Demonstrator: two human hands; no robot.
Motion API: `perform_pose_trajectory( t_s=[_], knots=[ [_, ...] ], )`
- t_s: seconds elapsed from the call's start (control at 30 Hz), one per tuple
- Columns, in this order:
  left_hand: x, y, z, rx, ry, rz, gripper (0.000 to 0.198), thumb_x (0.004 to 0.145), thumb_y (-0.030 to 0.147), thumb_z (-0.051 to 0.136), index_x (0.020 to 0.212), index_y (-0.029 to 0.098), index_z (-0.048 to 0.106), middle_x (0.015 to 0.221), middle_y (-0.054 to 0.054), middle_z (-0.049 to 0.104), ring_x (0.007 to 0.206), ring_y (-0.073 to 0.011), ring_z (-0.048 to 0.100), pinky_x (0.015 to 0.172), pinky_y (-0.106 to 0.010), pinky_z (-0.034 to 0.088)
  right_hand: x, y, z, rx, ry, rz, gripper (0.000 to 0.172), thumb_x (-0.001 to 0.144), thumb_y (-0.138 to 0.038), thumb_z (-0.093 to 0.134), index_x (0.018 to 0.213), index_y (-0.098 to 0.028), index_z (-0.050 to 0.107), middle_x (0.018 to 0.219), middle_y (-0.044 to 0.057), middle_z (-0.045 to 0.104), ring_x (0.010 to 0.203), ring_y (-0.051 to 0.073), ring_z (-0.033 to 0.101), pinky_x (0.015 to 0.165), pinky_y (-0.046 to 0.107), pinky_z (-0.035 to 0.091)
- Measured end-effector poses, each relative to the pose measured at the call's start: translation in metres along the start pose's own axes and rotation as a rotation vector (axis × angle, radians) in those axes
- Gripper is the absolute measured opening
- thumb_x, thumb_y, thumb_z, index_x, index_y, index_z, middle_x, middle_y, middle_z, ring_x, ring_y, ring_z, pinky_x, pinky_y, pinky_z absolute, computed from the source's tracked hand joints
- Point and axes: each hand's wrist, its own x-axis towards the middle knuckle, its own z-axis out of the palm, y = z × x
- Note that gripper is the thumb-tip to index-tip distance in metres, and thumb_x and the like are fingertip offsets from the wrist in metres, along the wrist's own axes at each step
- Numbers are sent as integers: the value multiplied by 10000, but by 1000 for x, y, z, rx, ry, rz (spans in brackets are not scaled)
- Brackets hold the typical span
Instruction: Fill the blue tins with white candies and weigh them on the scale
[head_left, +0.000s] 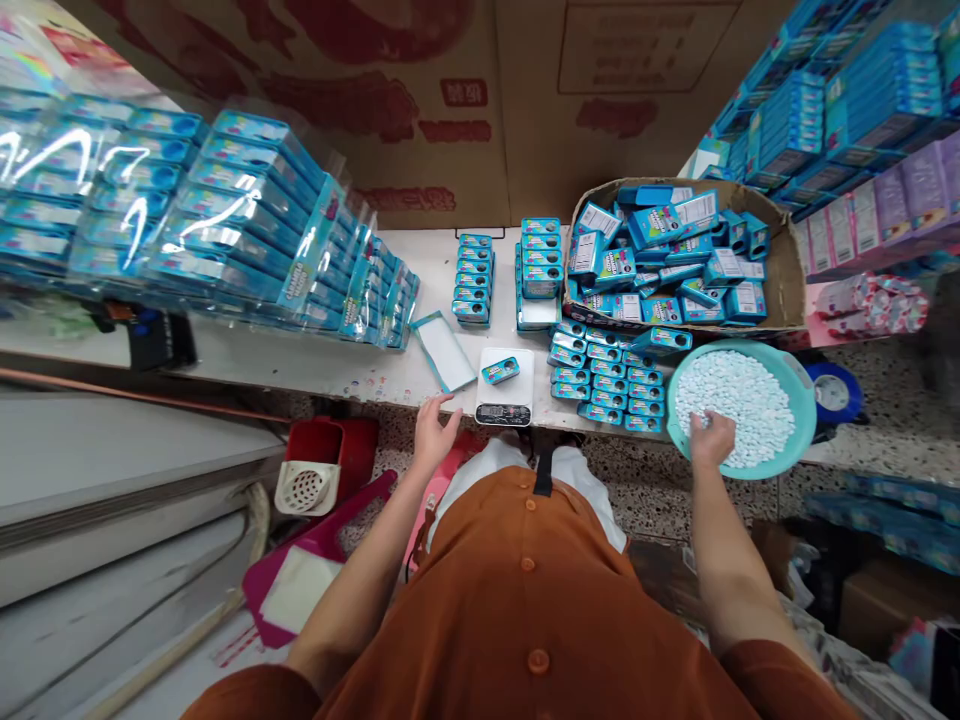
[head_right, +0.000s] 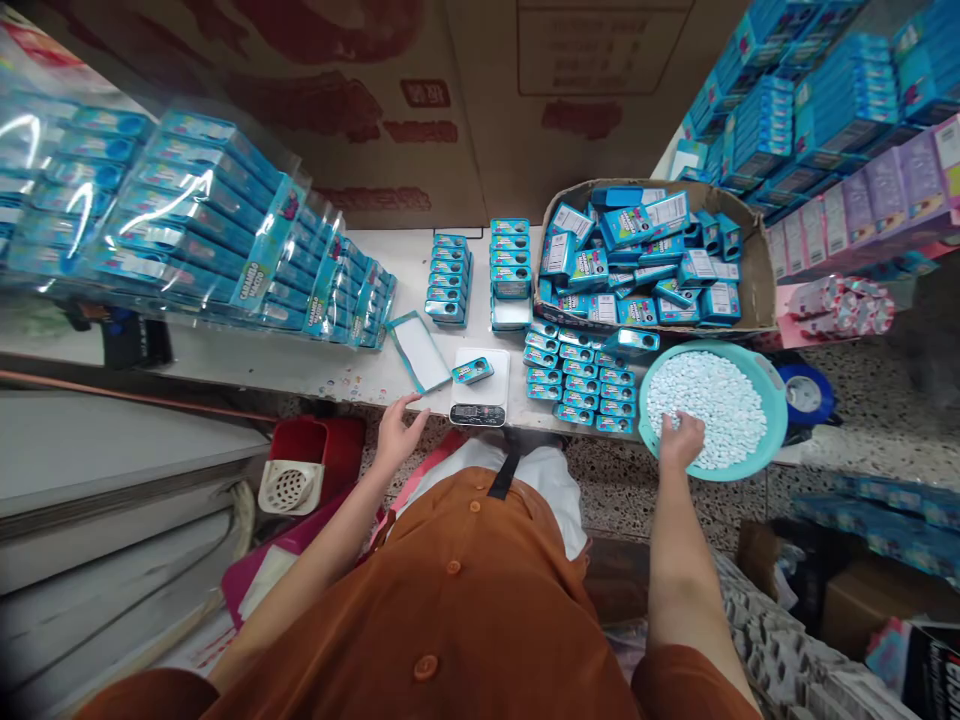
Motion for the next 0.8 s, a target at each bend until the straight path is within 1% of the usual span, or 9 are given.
perform_pose_trajectory(
  t_s=[0.23,0.3,0.37,0.43,0.5,0.53,0.67,0.73,0.8],
  knots=[
    [-8,6,7,6,-2,19,287,835,368,527,1068,211,584,1101,-85,632,1106,-260,544,997,-426,406,17,8,-7,30,-68,63,248,746,-333,559,728,-125,693,691,97,618,701,223,515,726,379,405],
    [-9,6,10,10,1,23,290,833,368,529,1070,209,585,1094,-85,633,1100,-261,545,991,-425,408,17,2,-11,41,-8,64,259,765,-321,543,744,-116,700,718,116,638,715,229,529,731,381,412],
    [-8,7,13,6,-1,26,288,832,366,530,1066,208,586,1089,-84,636,1090,-260,551,987,-427,411,14,-16,-16,74,87,29,284,800,-322,515,779,-109,702,776,141,654,758,235,546,754,380,422],
    [-7,9,17,-3,-5,21,284,830,366,531,1061,210,586,1093,-83,637,1085,-259,555,987,-432,411,5,-49,-17,161,146,-46,308,836,-339,488,815,-115,698,826,143,663,787,227,564,772,371,439],
    [-7,12,20,-14,-6,14,282,828,364,532,1059,212,586,1101,-83,637,1085,-258,557,989,-434,411,-11,-96,-15,305,119,-164,307,862,-355,476,837,-138,693,863,123,673,821,213,585,785,359,459],
    [-6,14,20,-19,-6,12,280,827,362,533,1058,212,586,1103,-82,637,1085,-258,558,989,-433,412,-21,-124,-11,395,79,-240,296,868,-363,483,848,-154,692,877,108,678,848,208,594,796,355,469],
    [-12,17,18,-32,18,0,282,825,363,540,1059,213,587,1103,-81,635,1095,-258,554,991,-429,414,-66,-230,12,652,-197,-547,240,883,-357,510,852,-207,695,906,70,692,878,189,623,820,345,495],
    [-19,13,15,-35,41,-26,279,827,365,542,1058,216,586,1094,-81,635,1087,-257,556,988,-432,417,-85,-268,24,703,-304,-646,233,893,-351,505,863,-223,697,920,65,692,890,187,627,835,349,500],
    [-30,5,11,-37,65,-61,267,831,363,536,1049,217,586,1080,-81,638,1076,-253,563,985,-433,421,-99,-294,33,724,-378,-708,228,895,-353,509,871,-225,696,923,65,690,883,185,628,839,352,502]
  ],
)
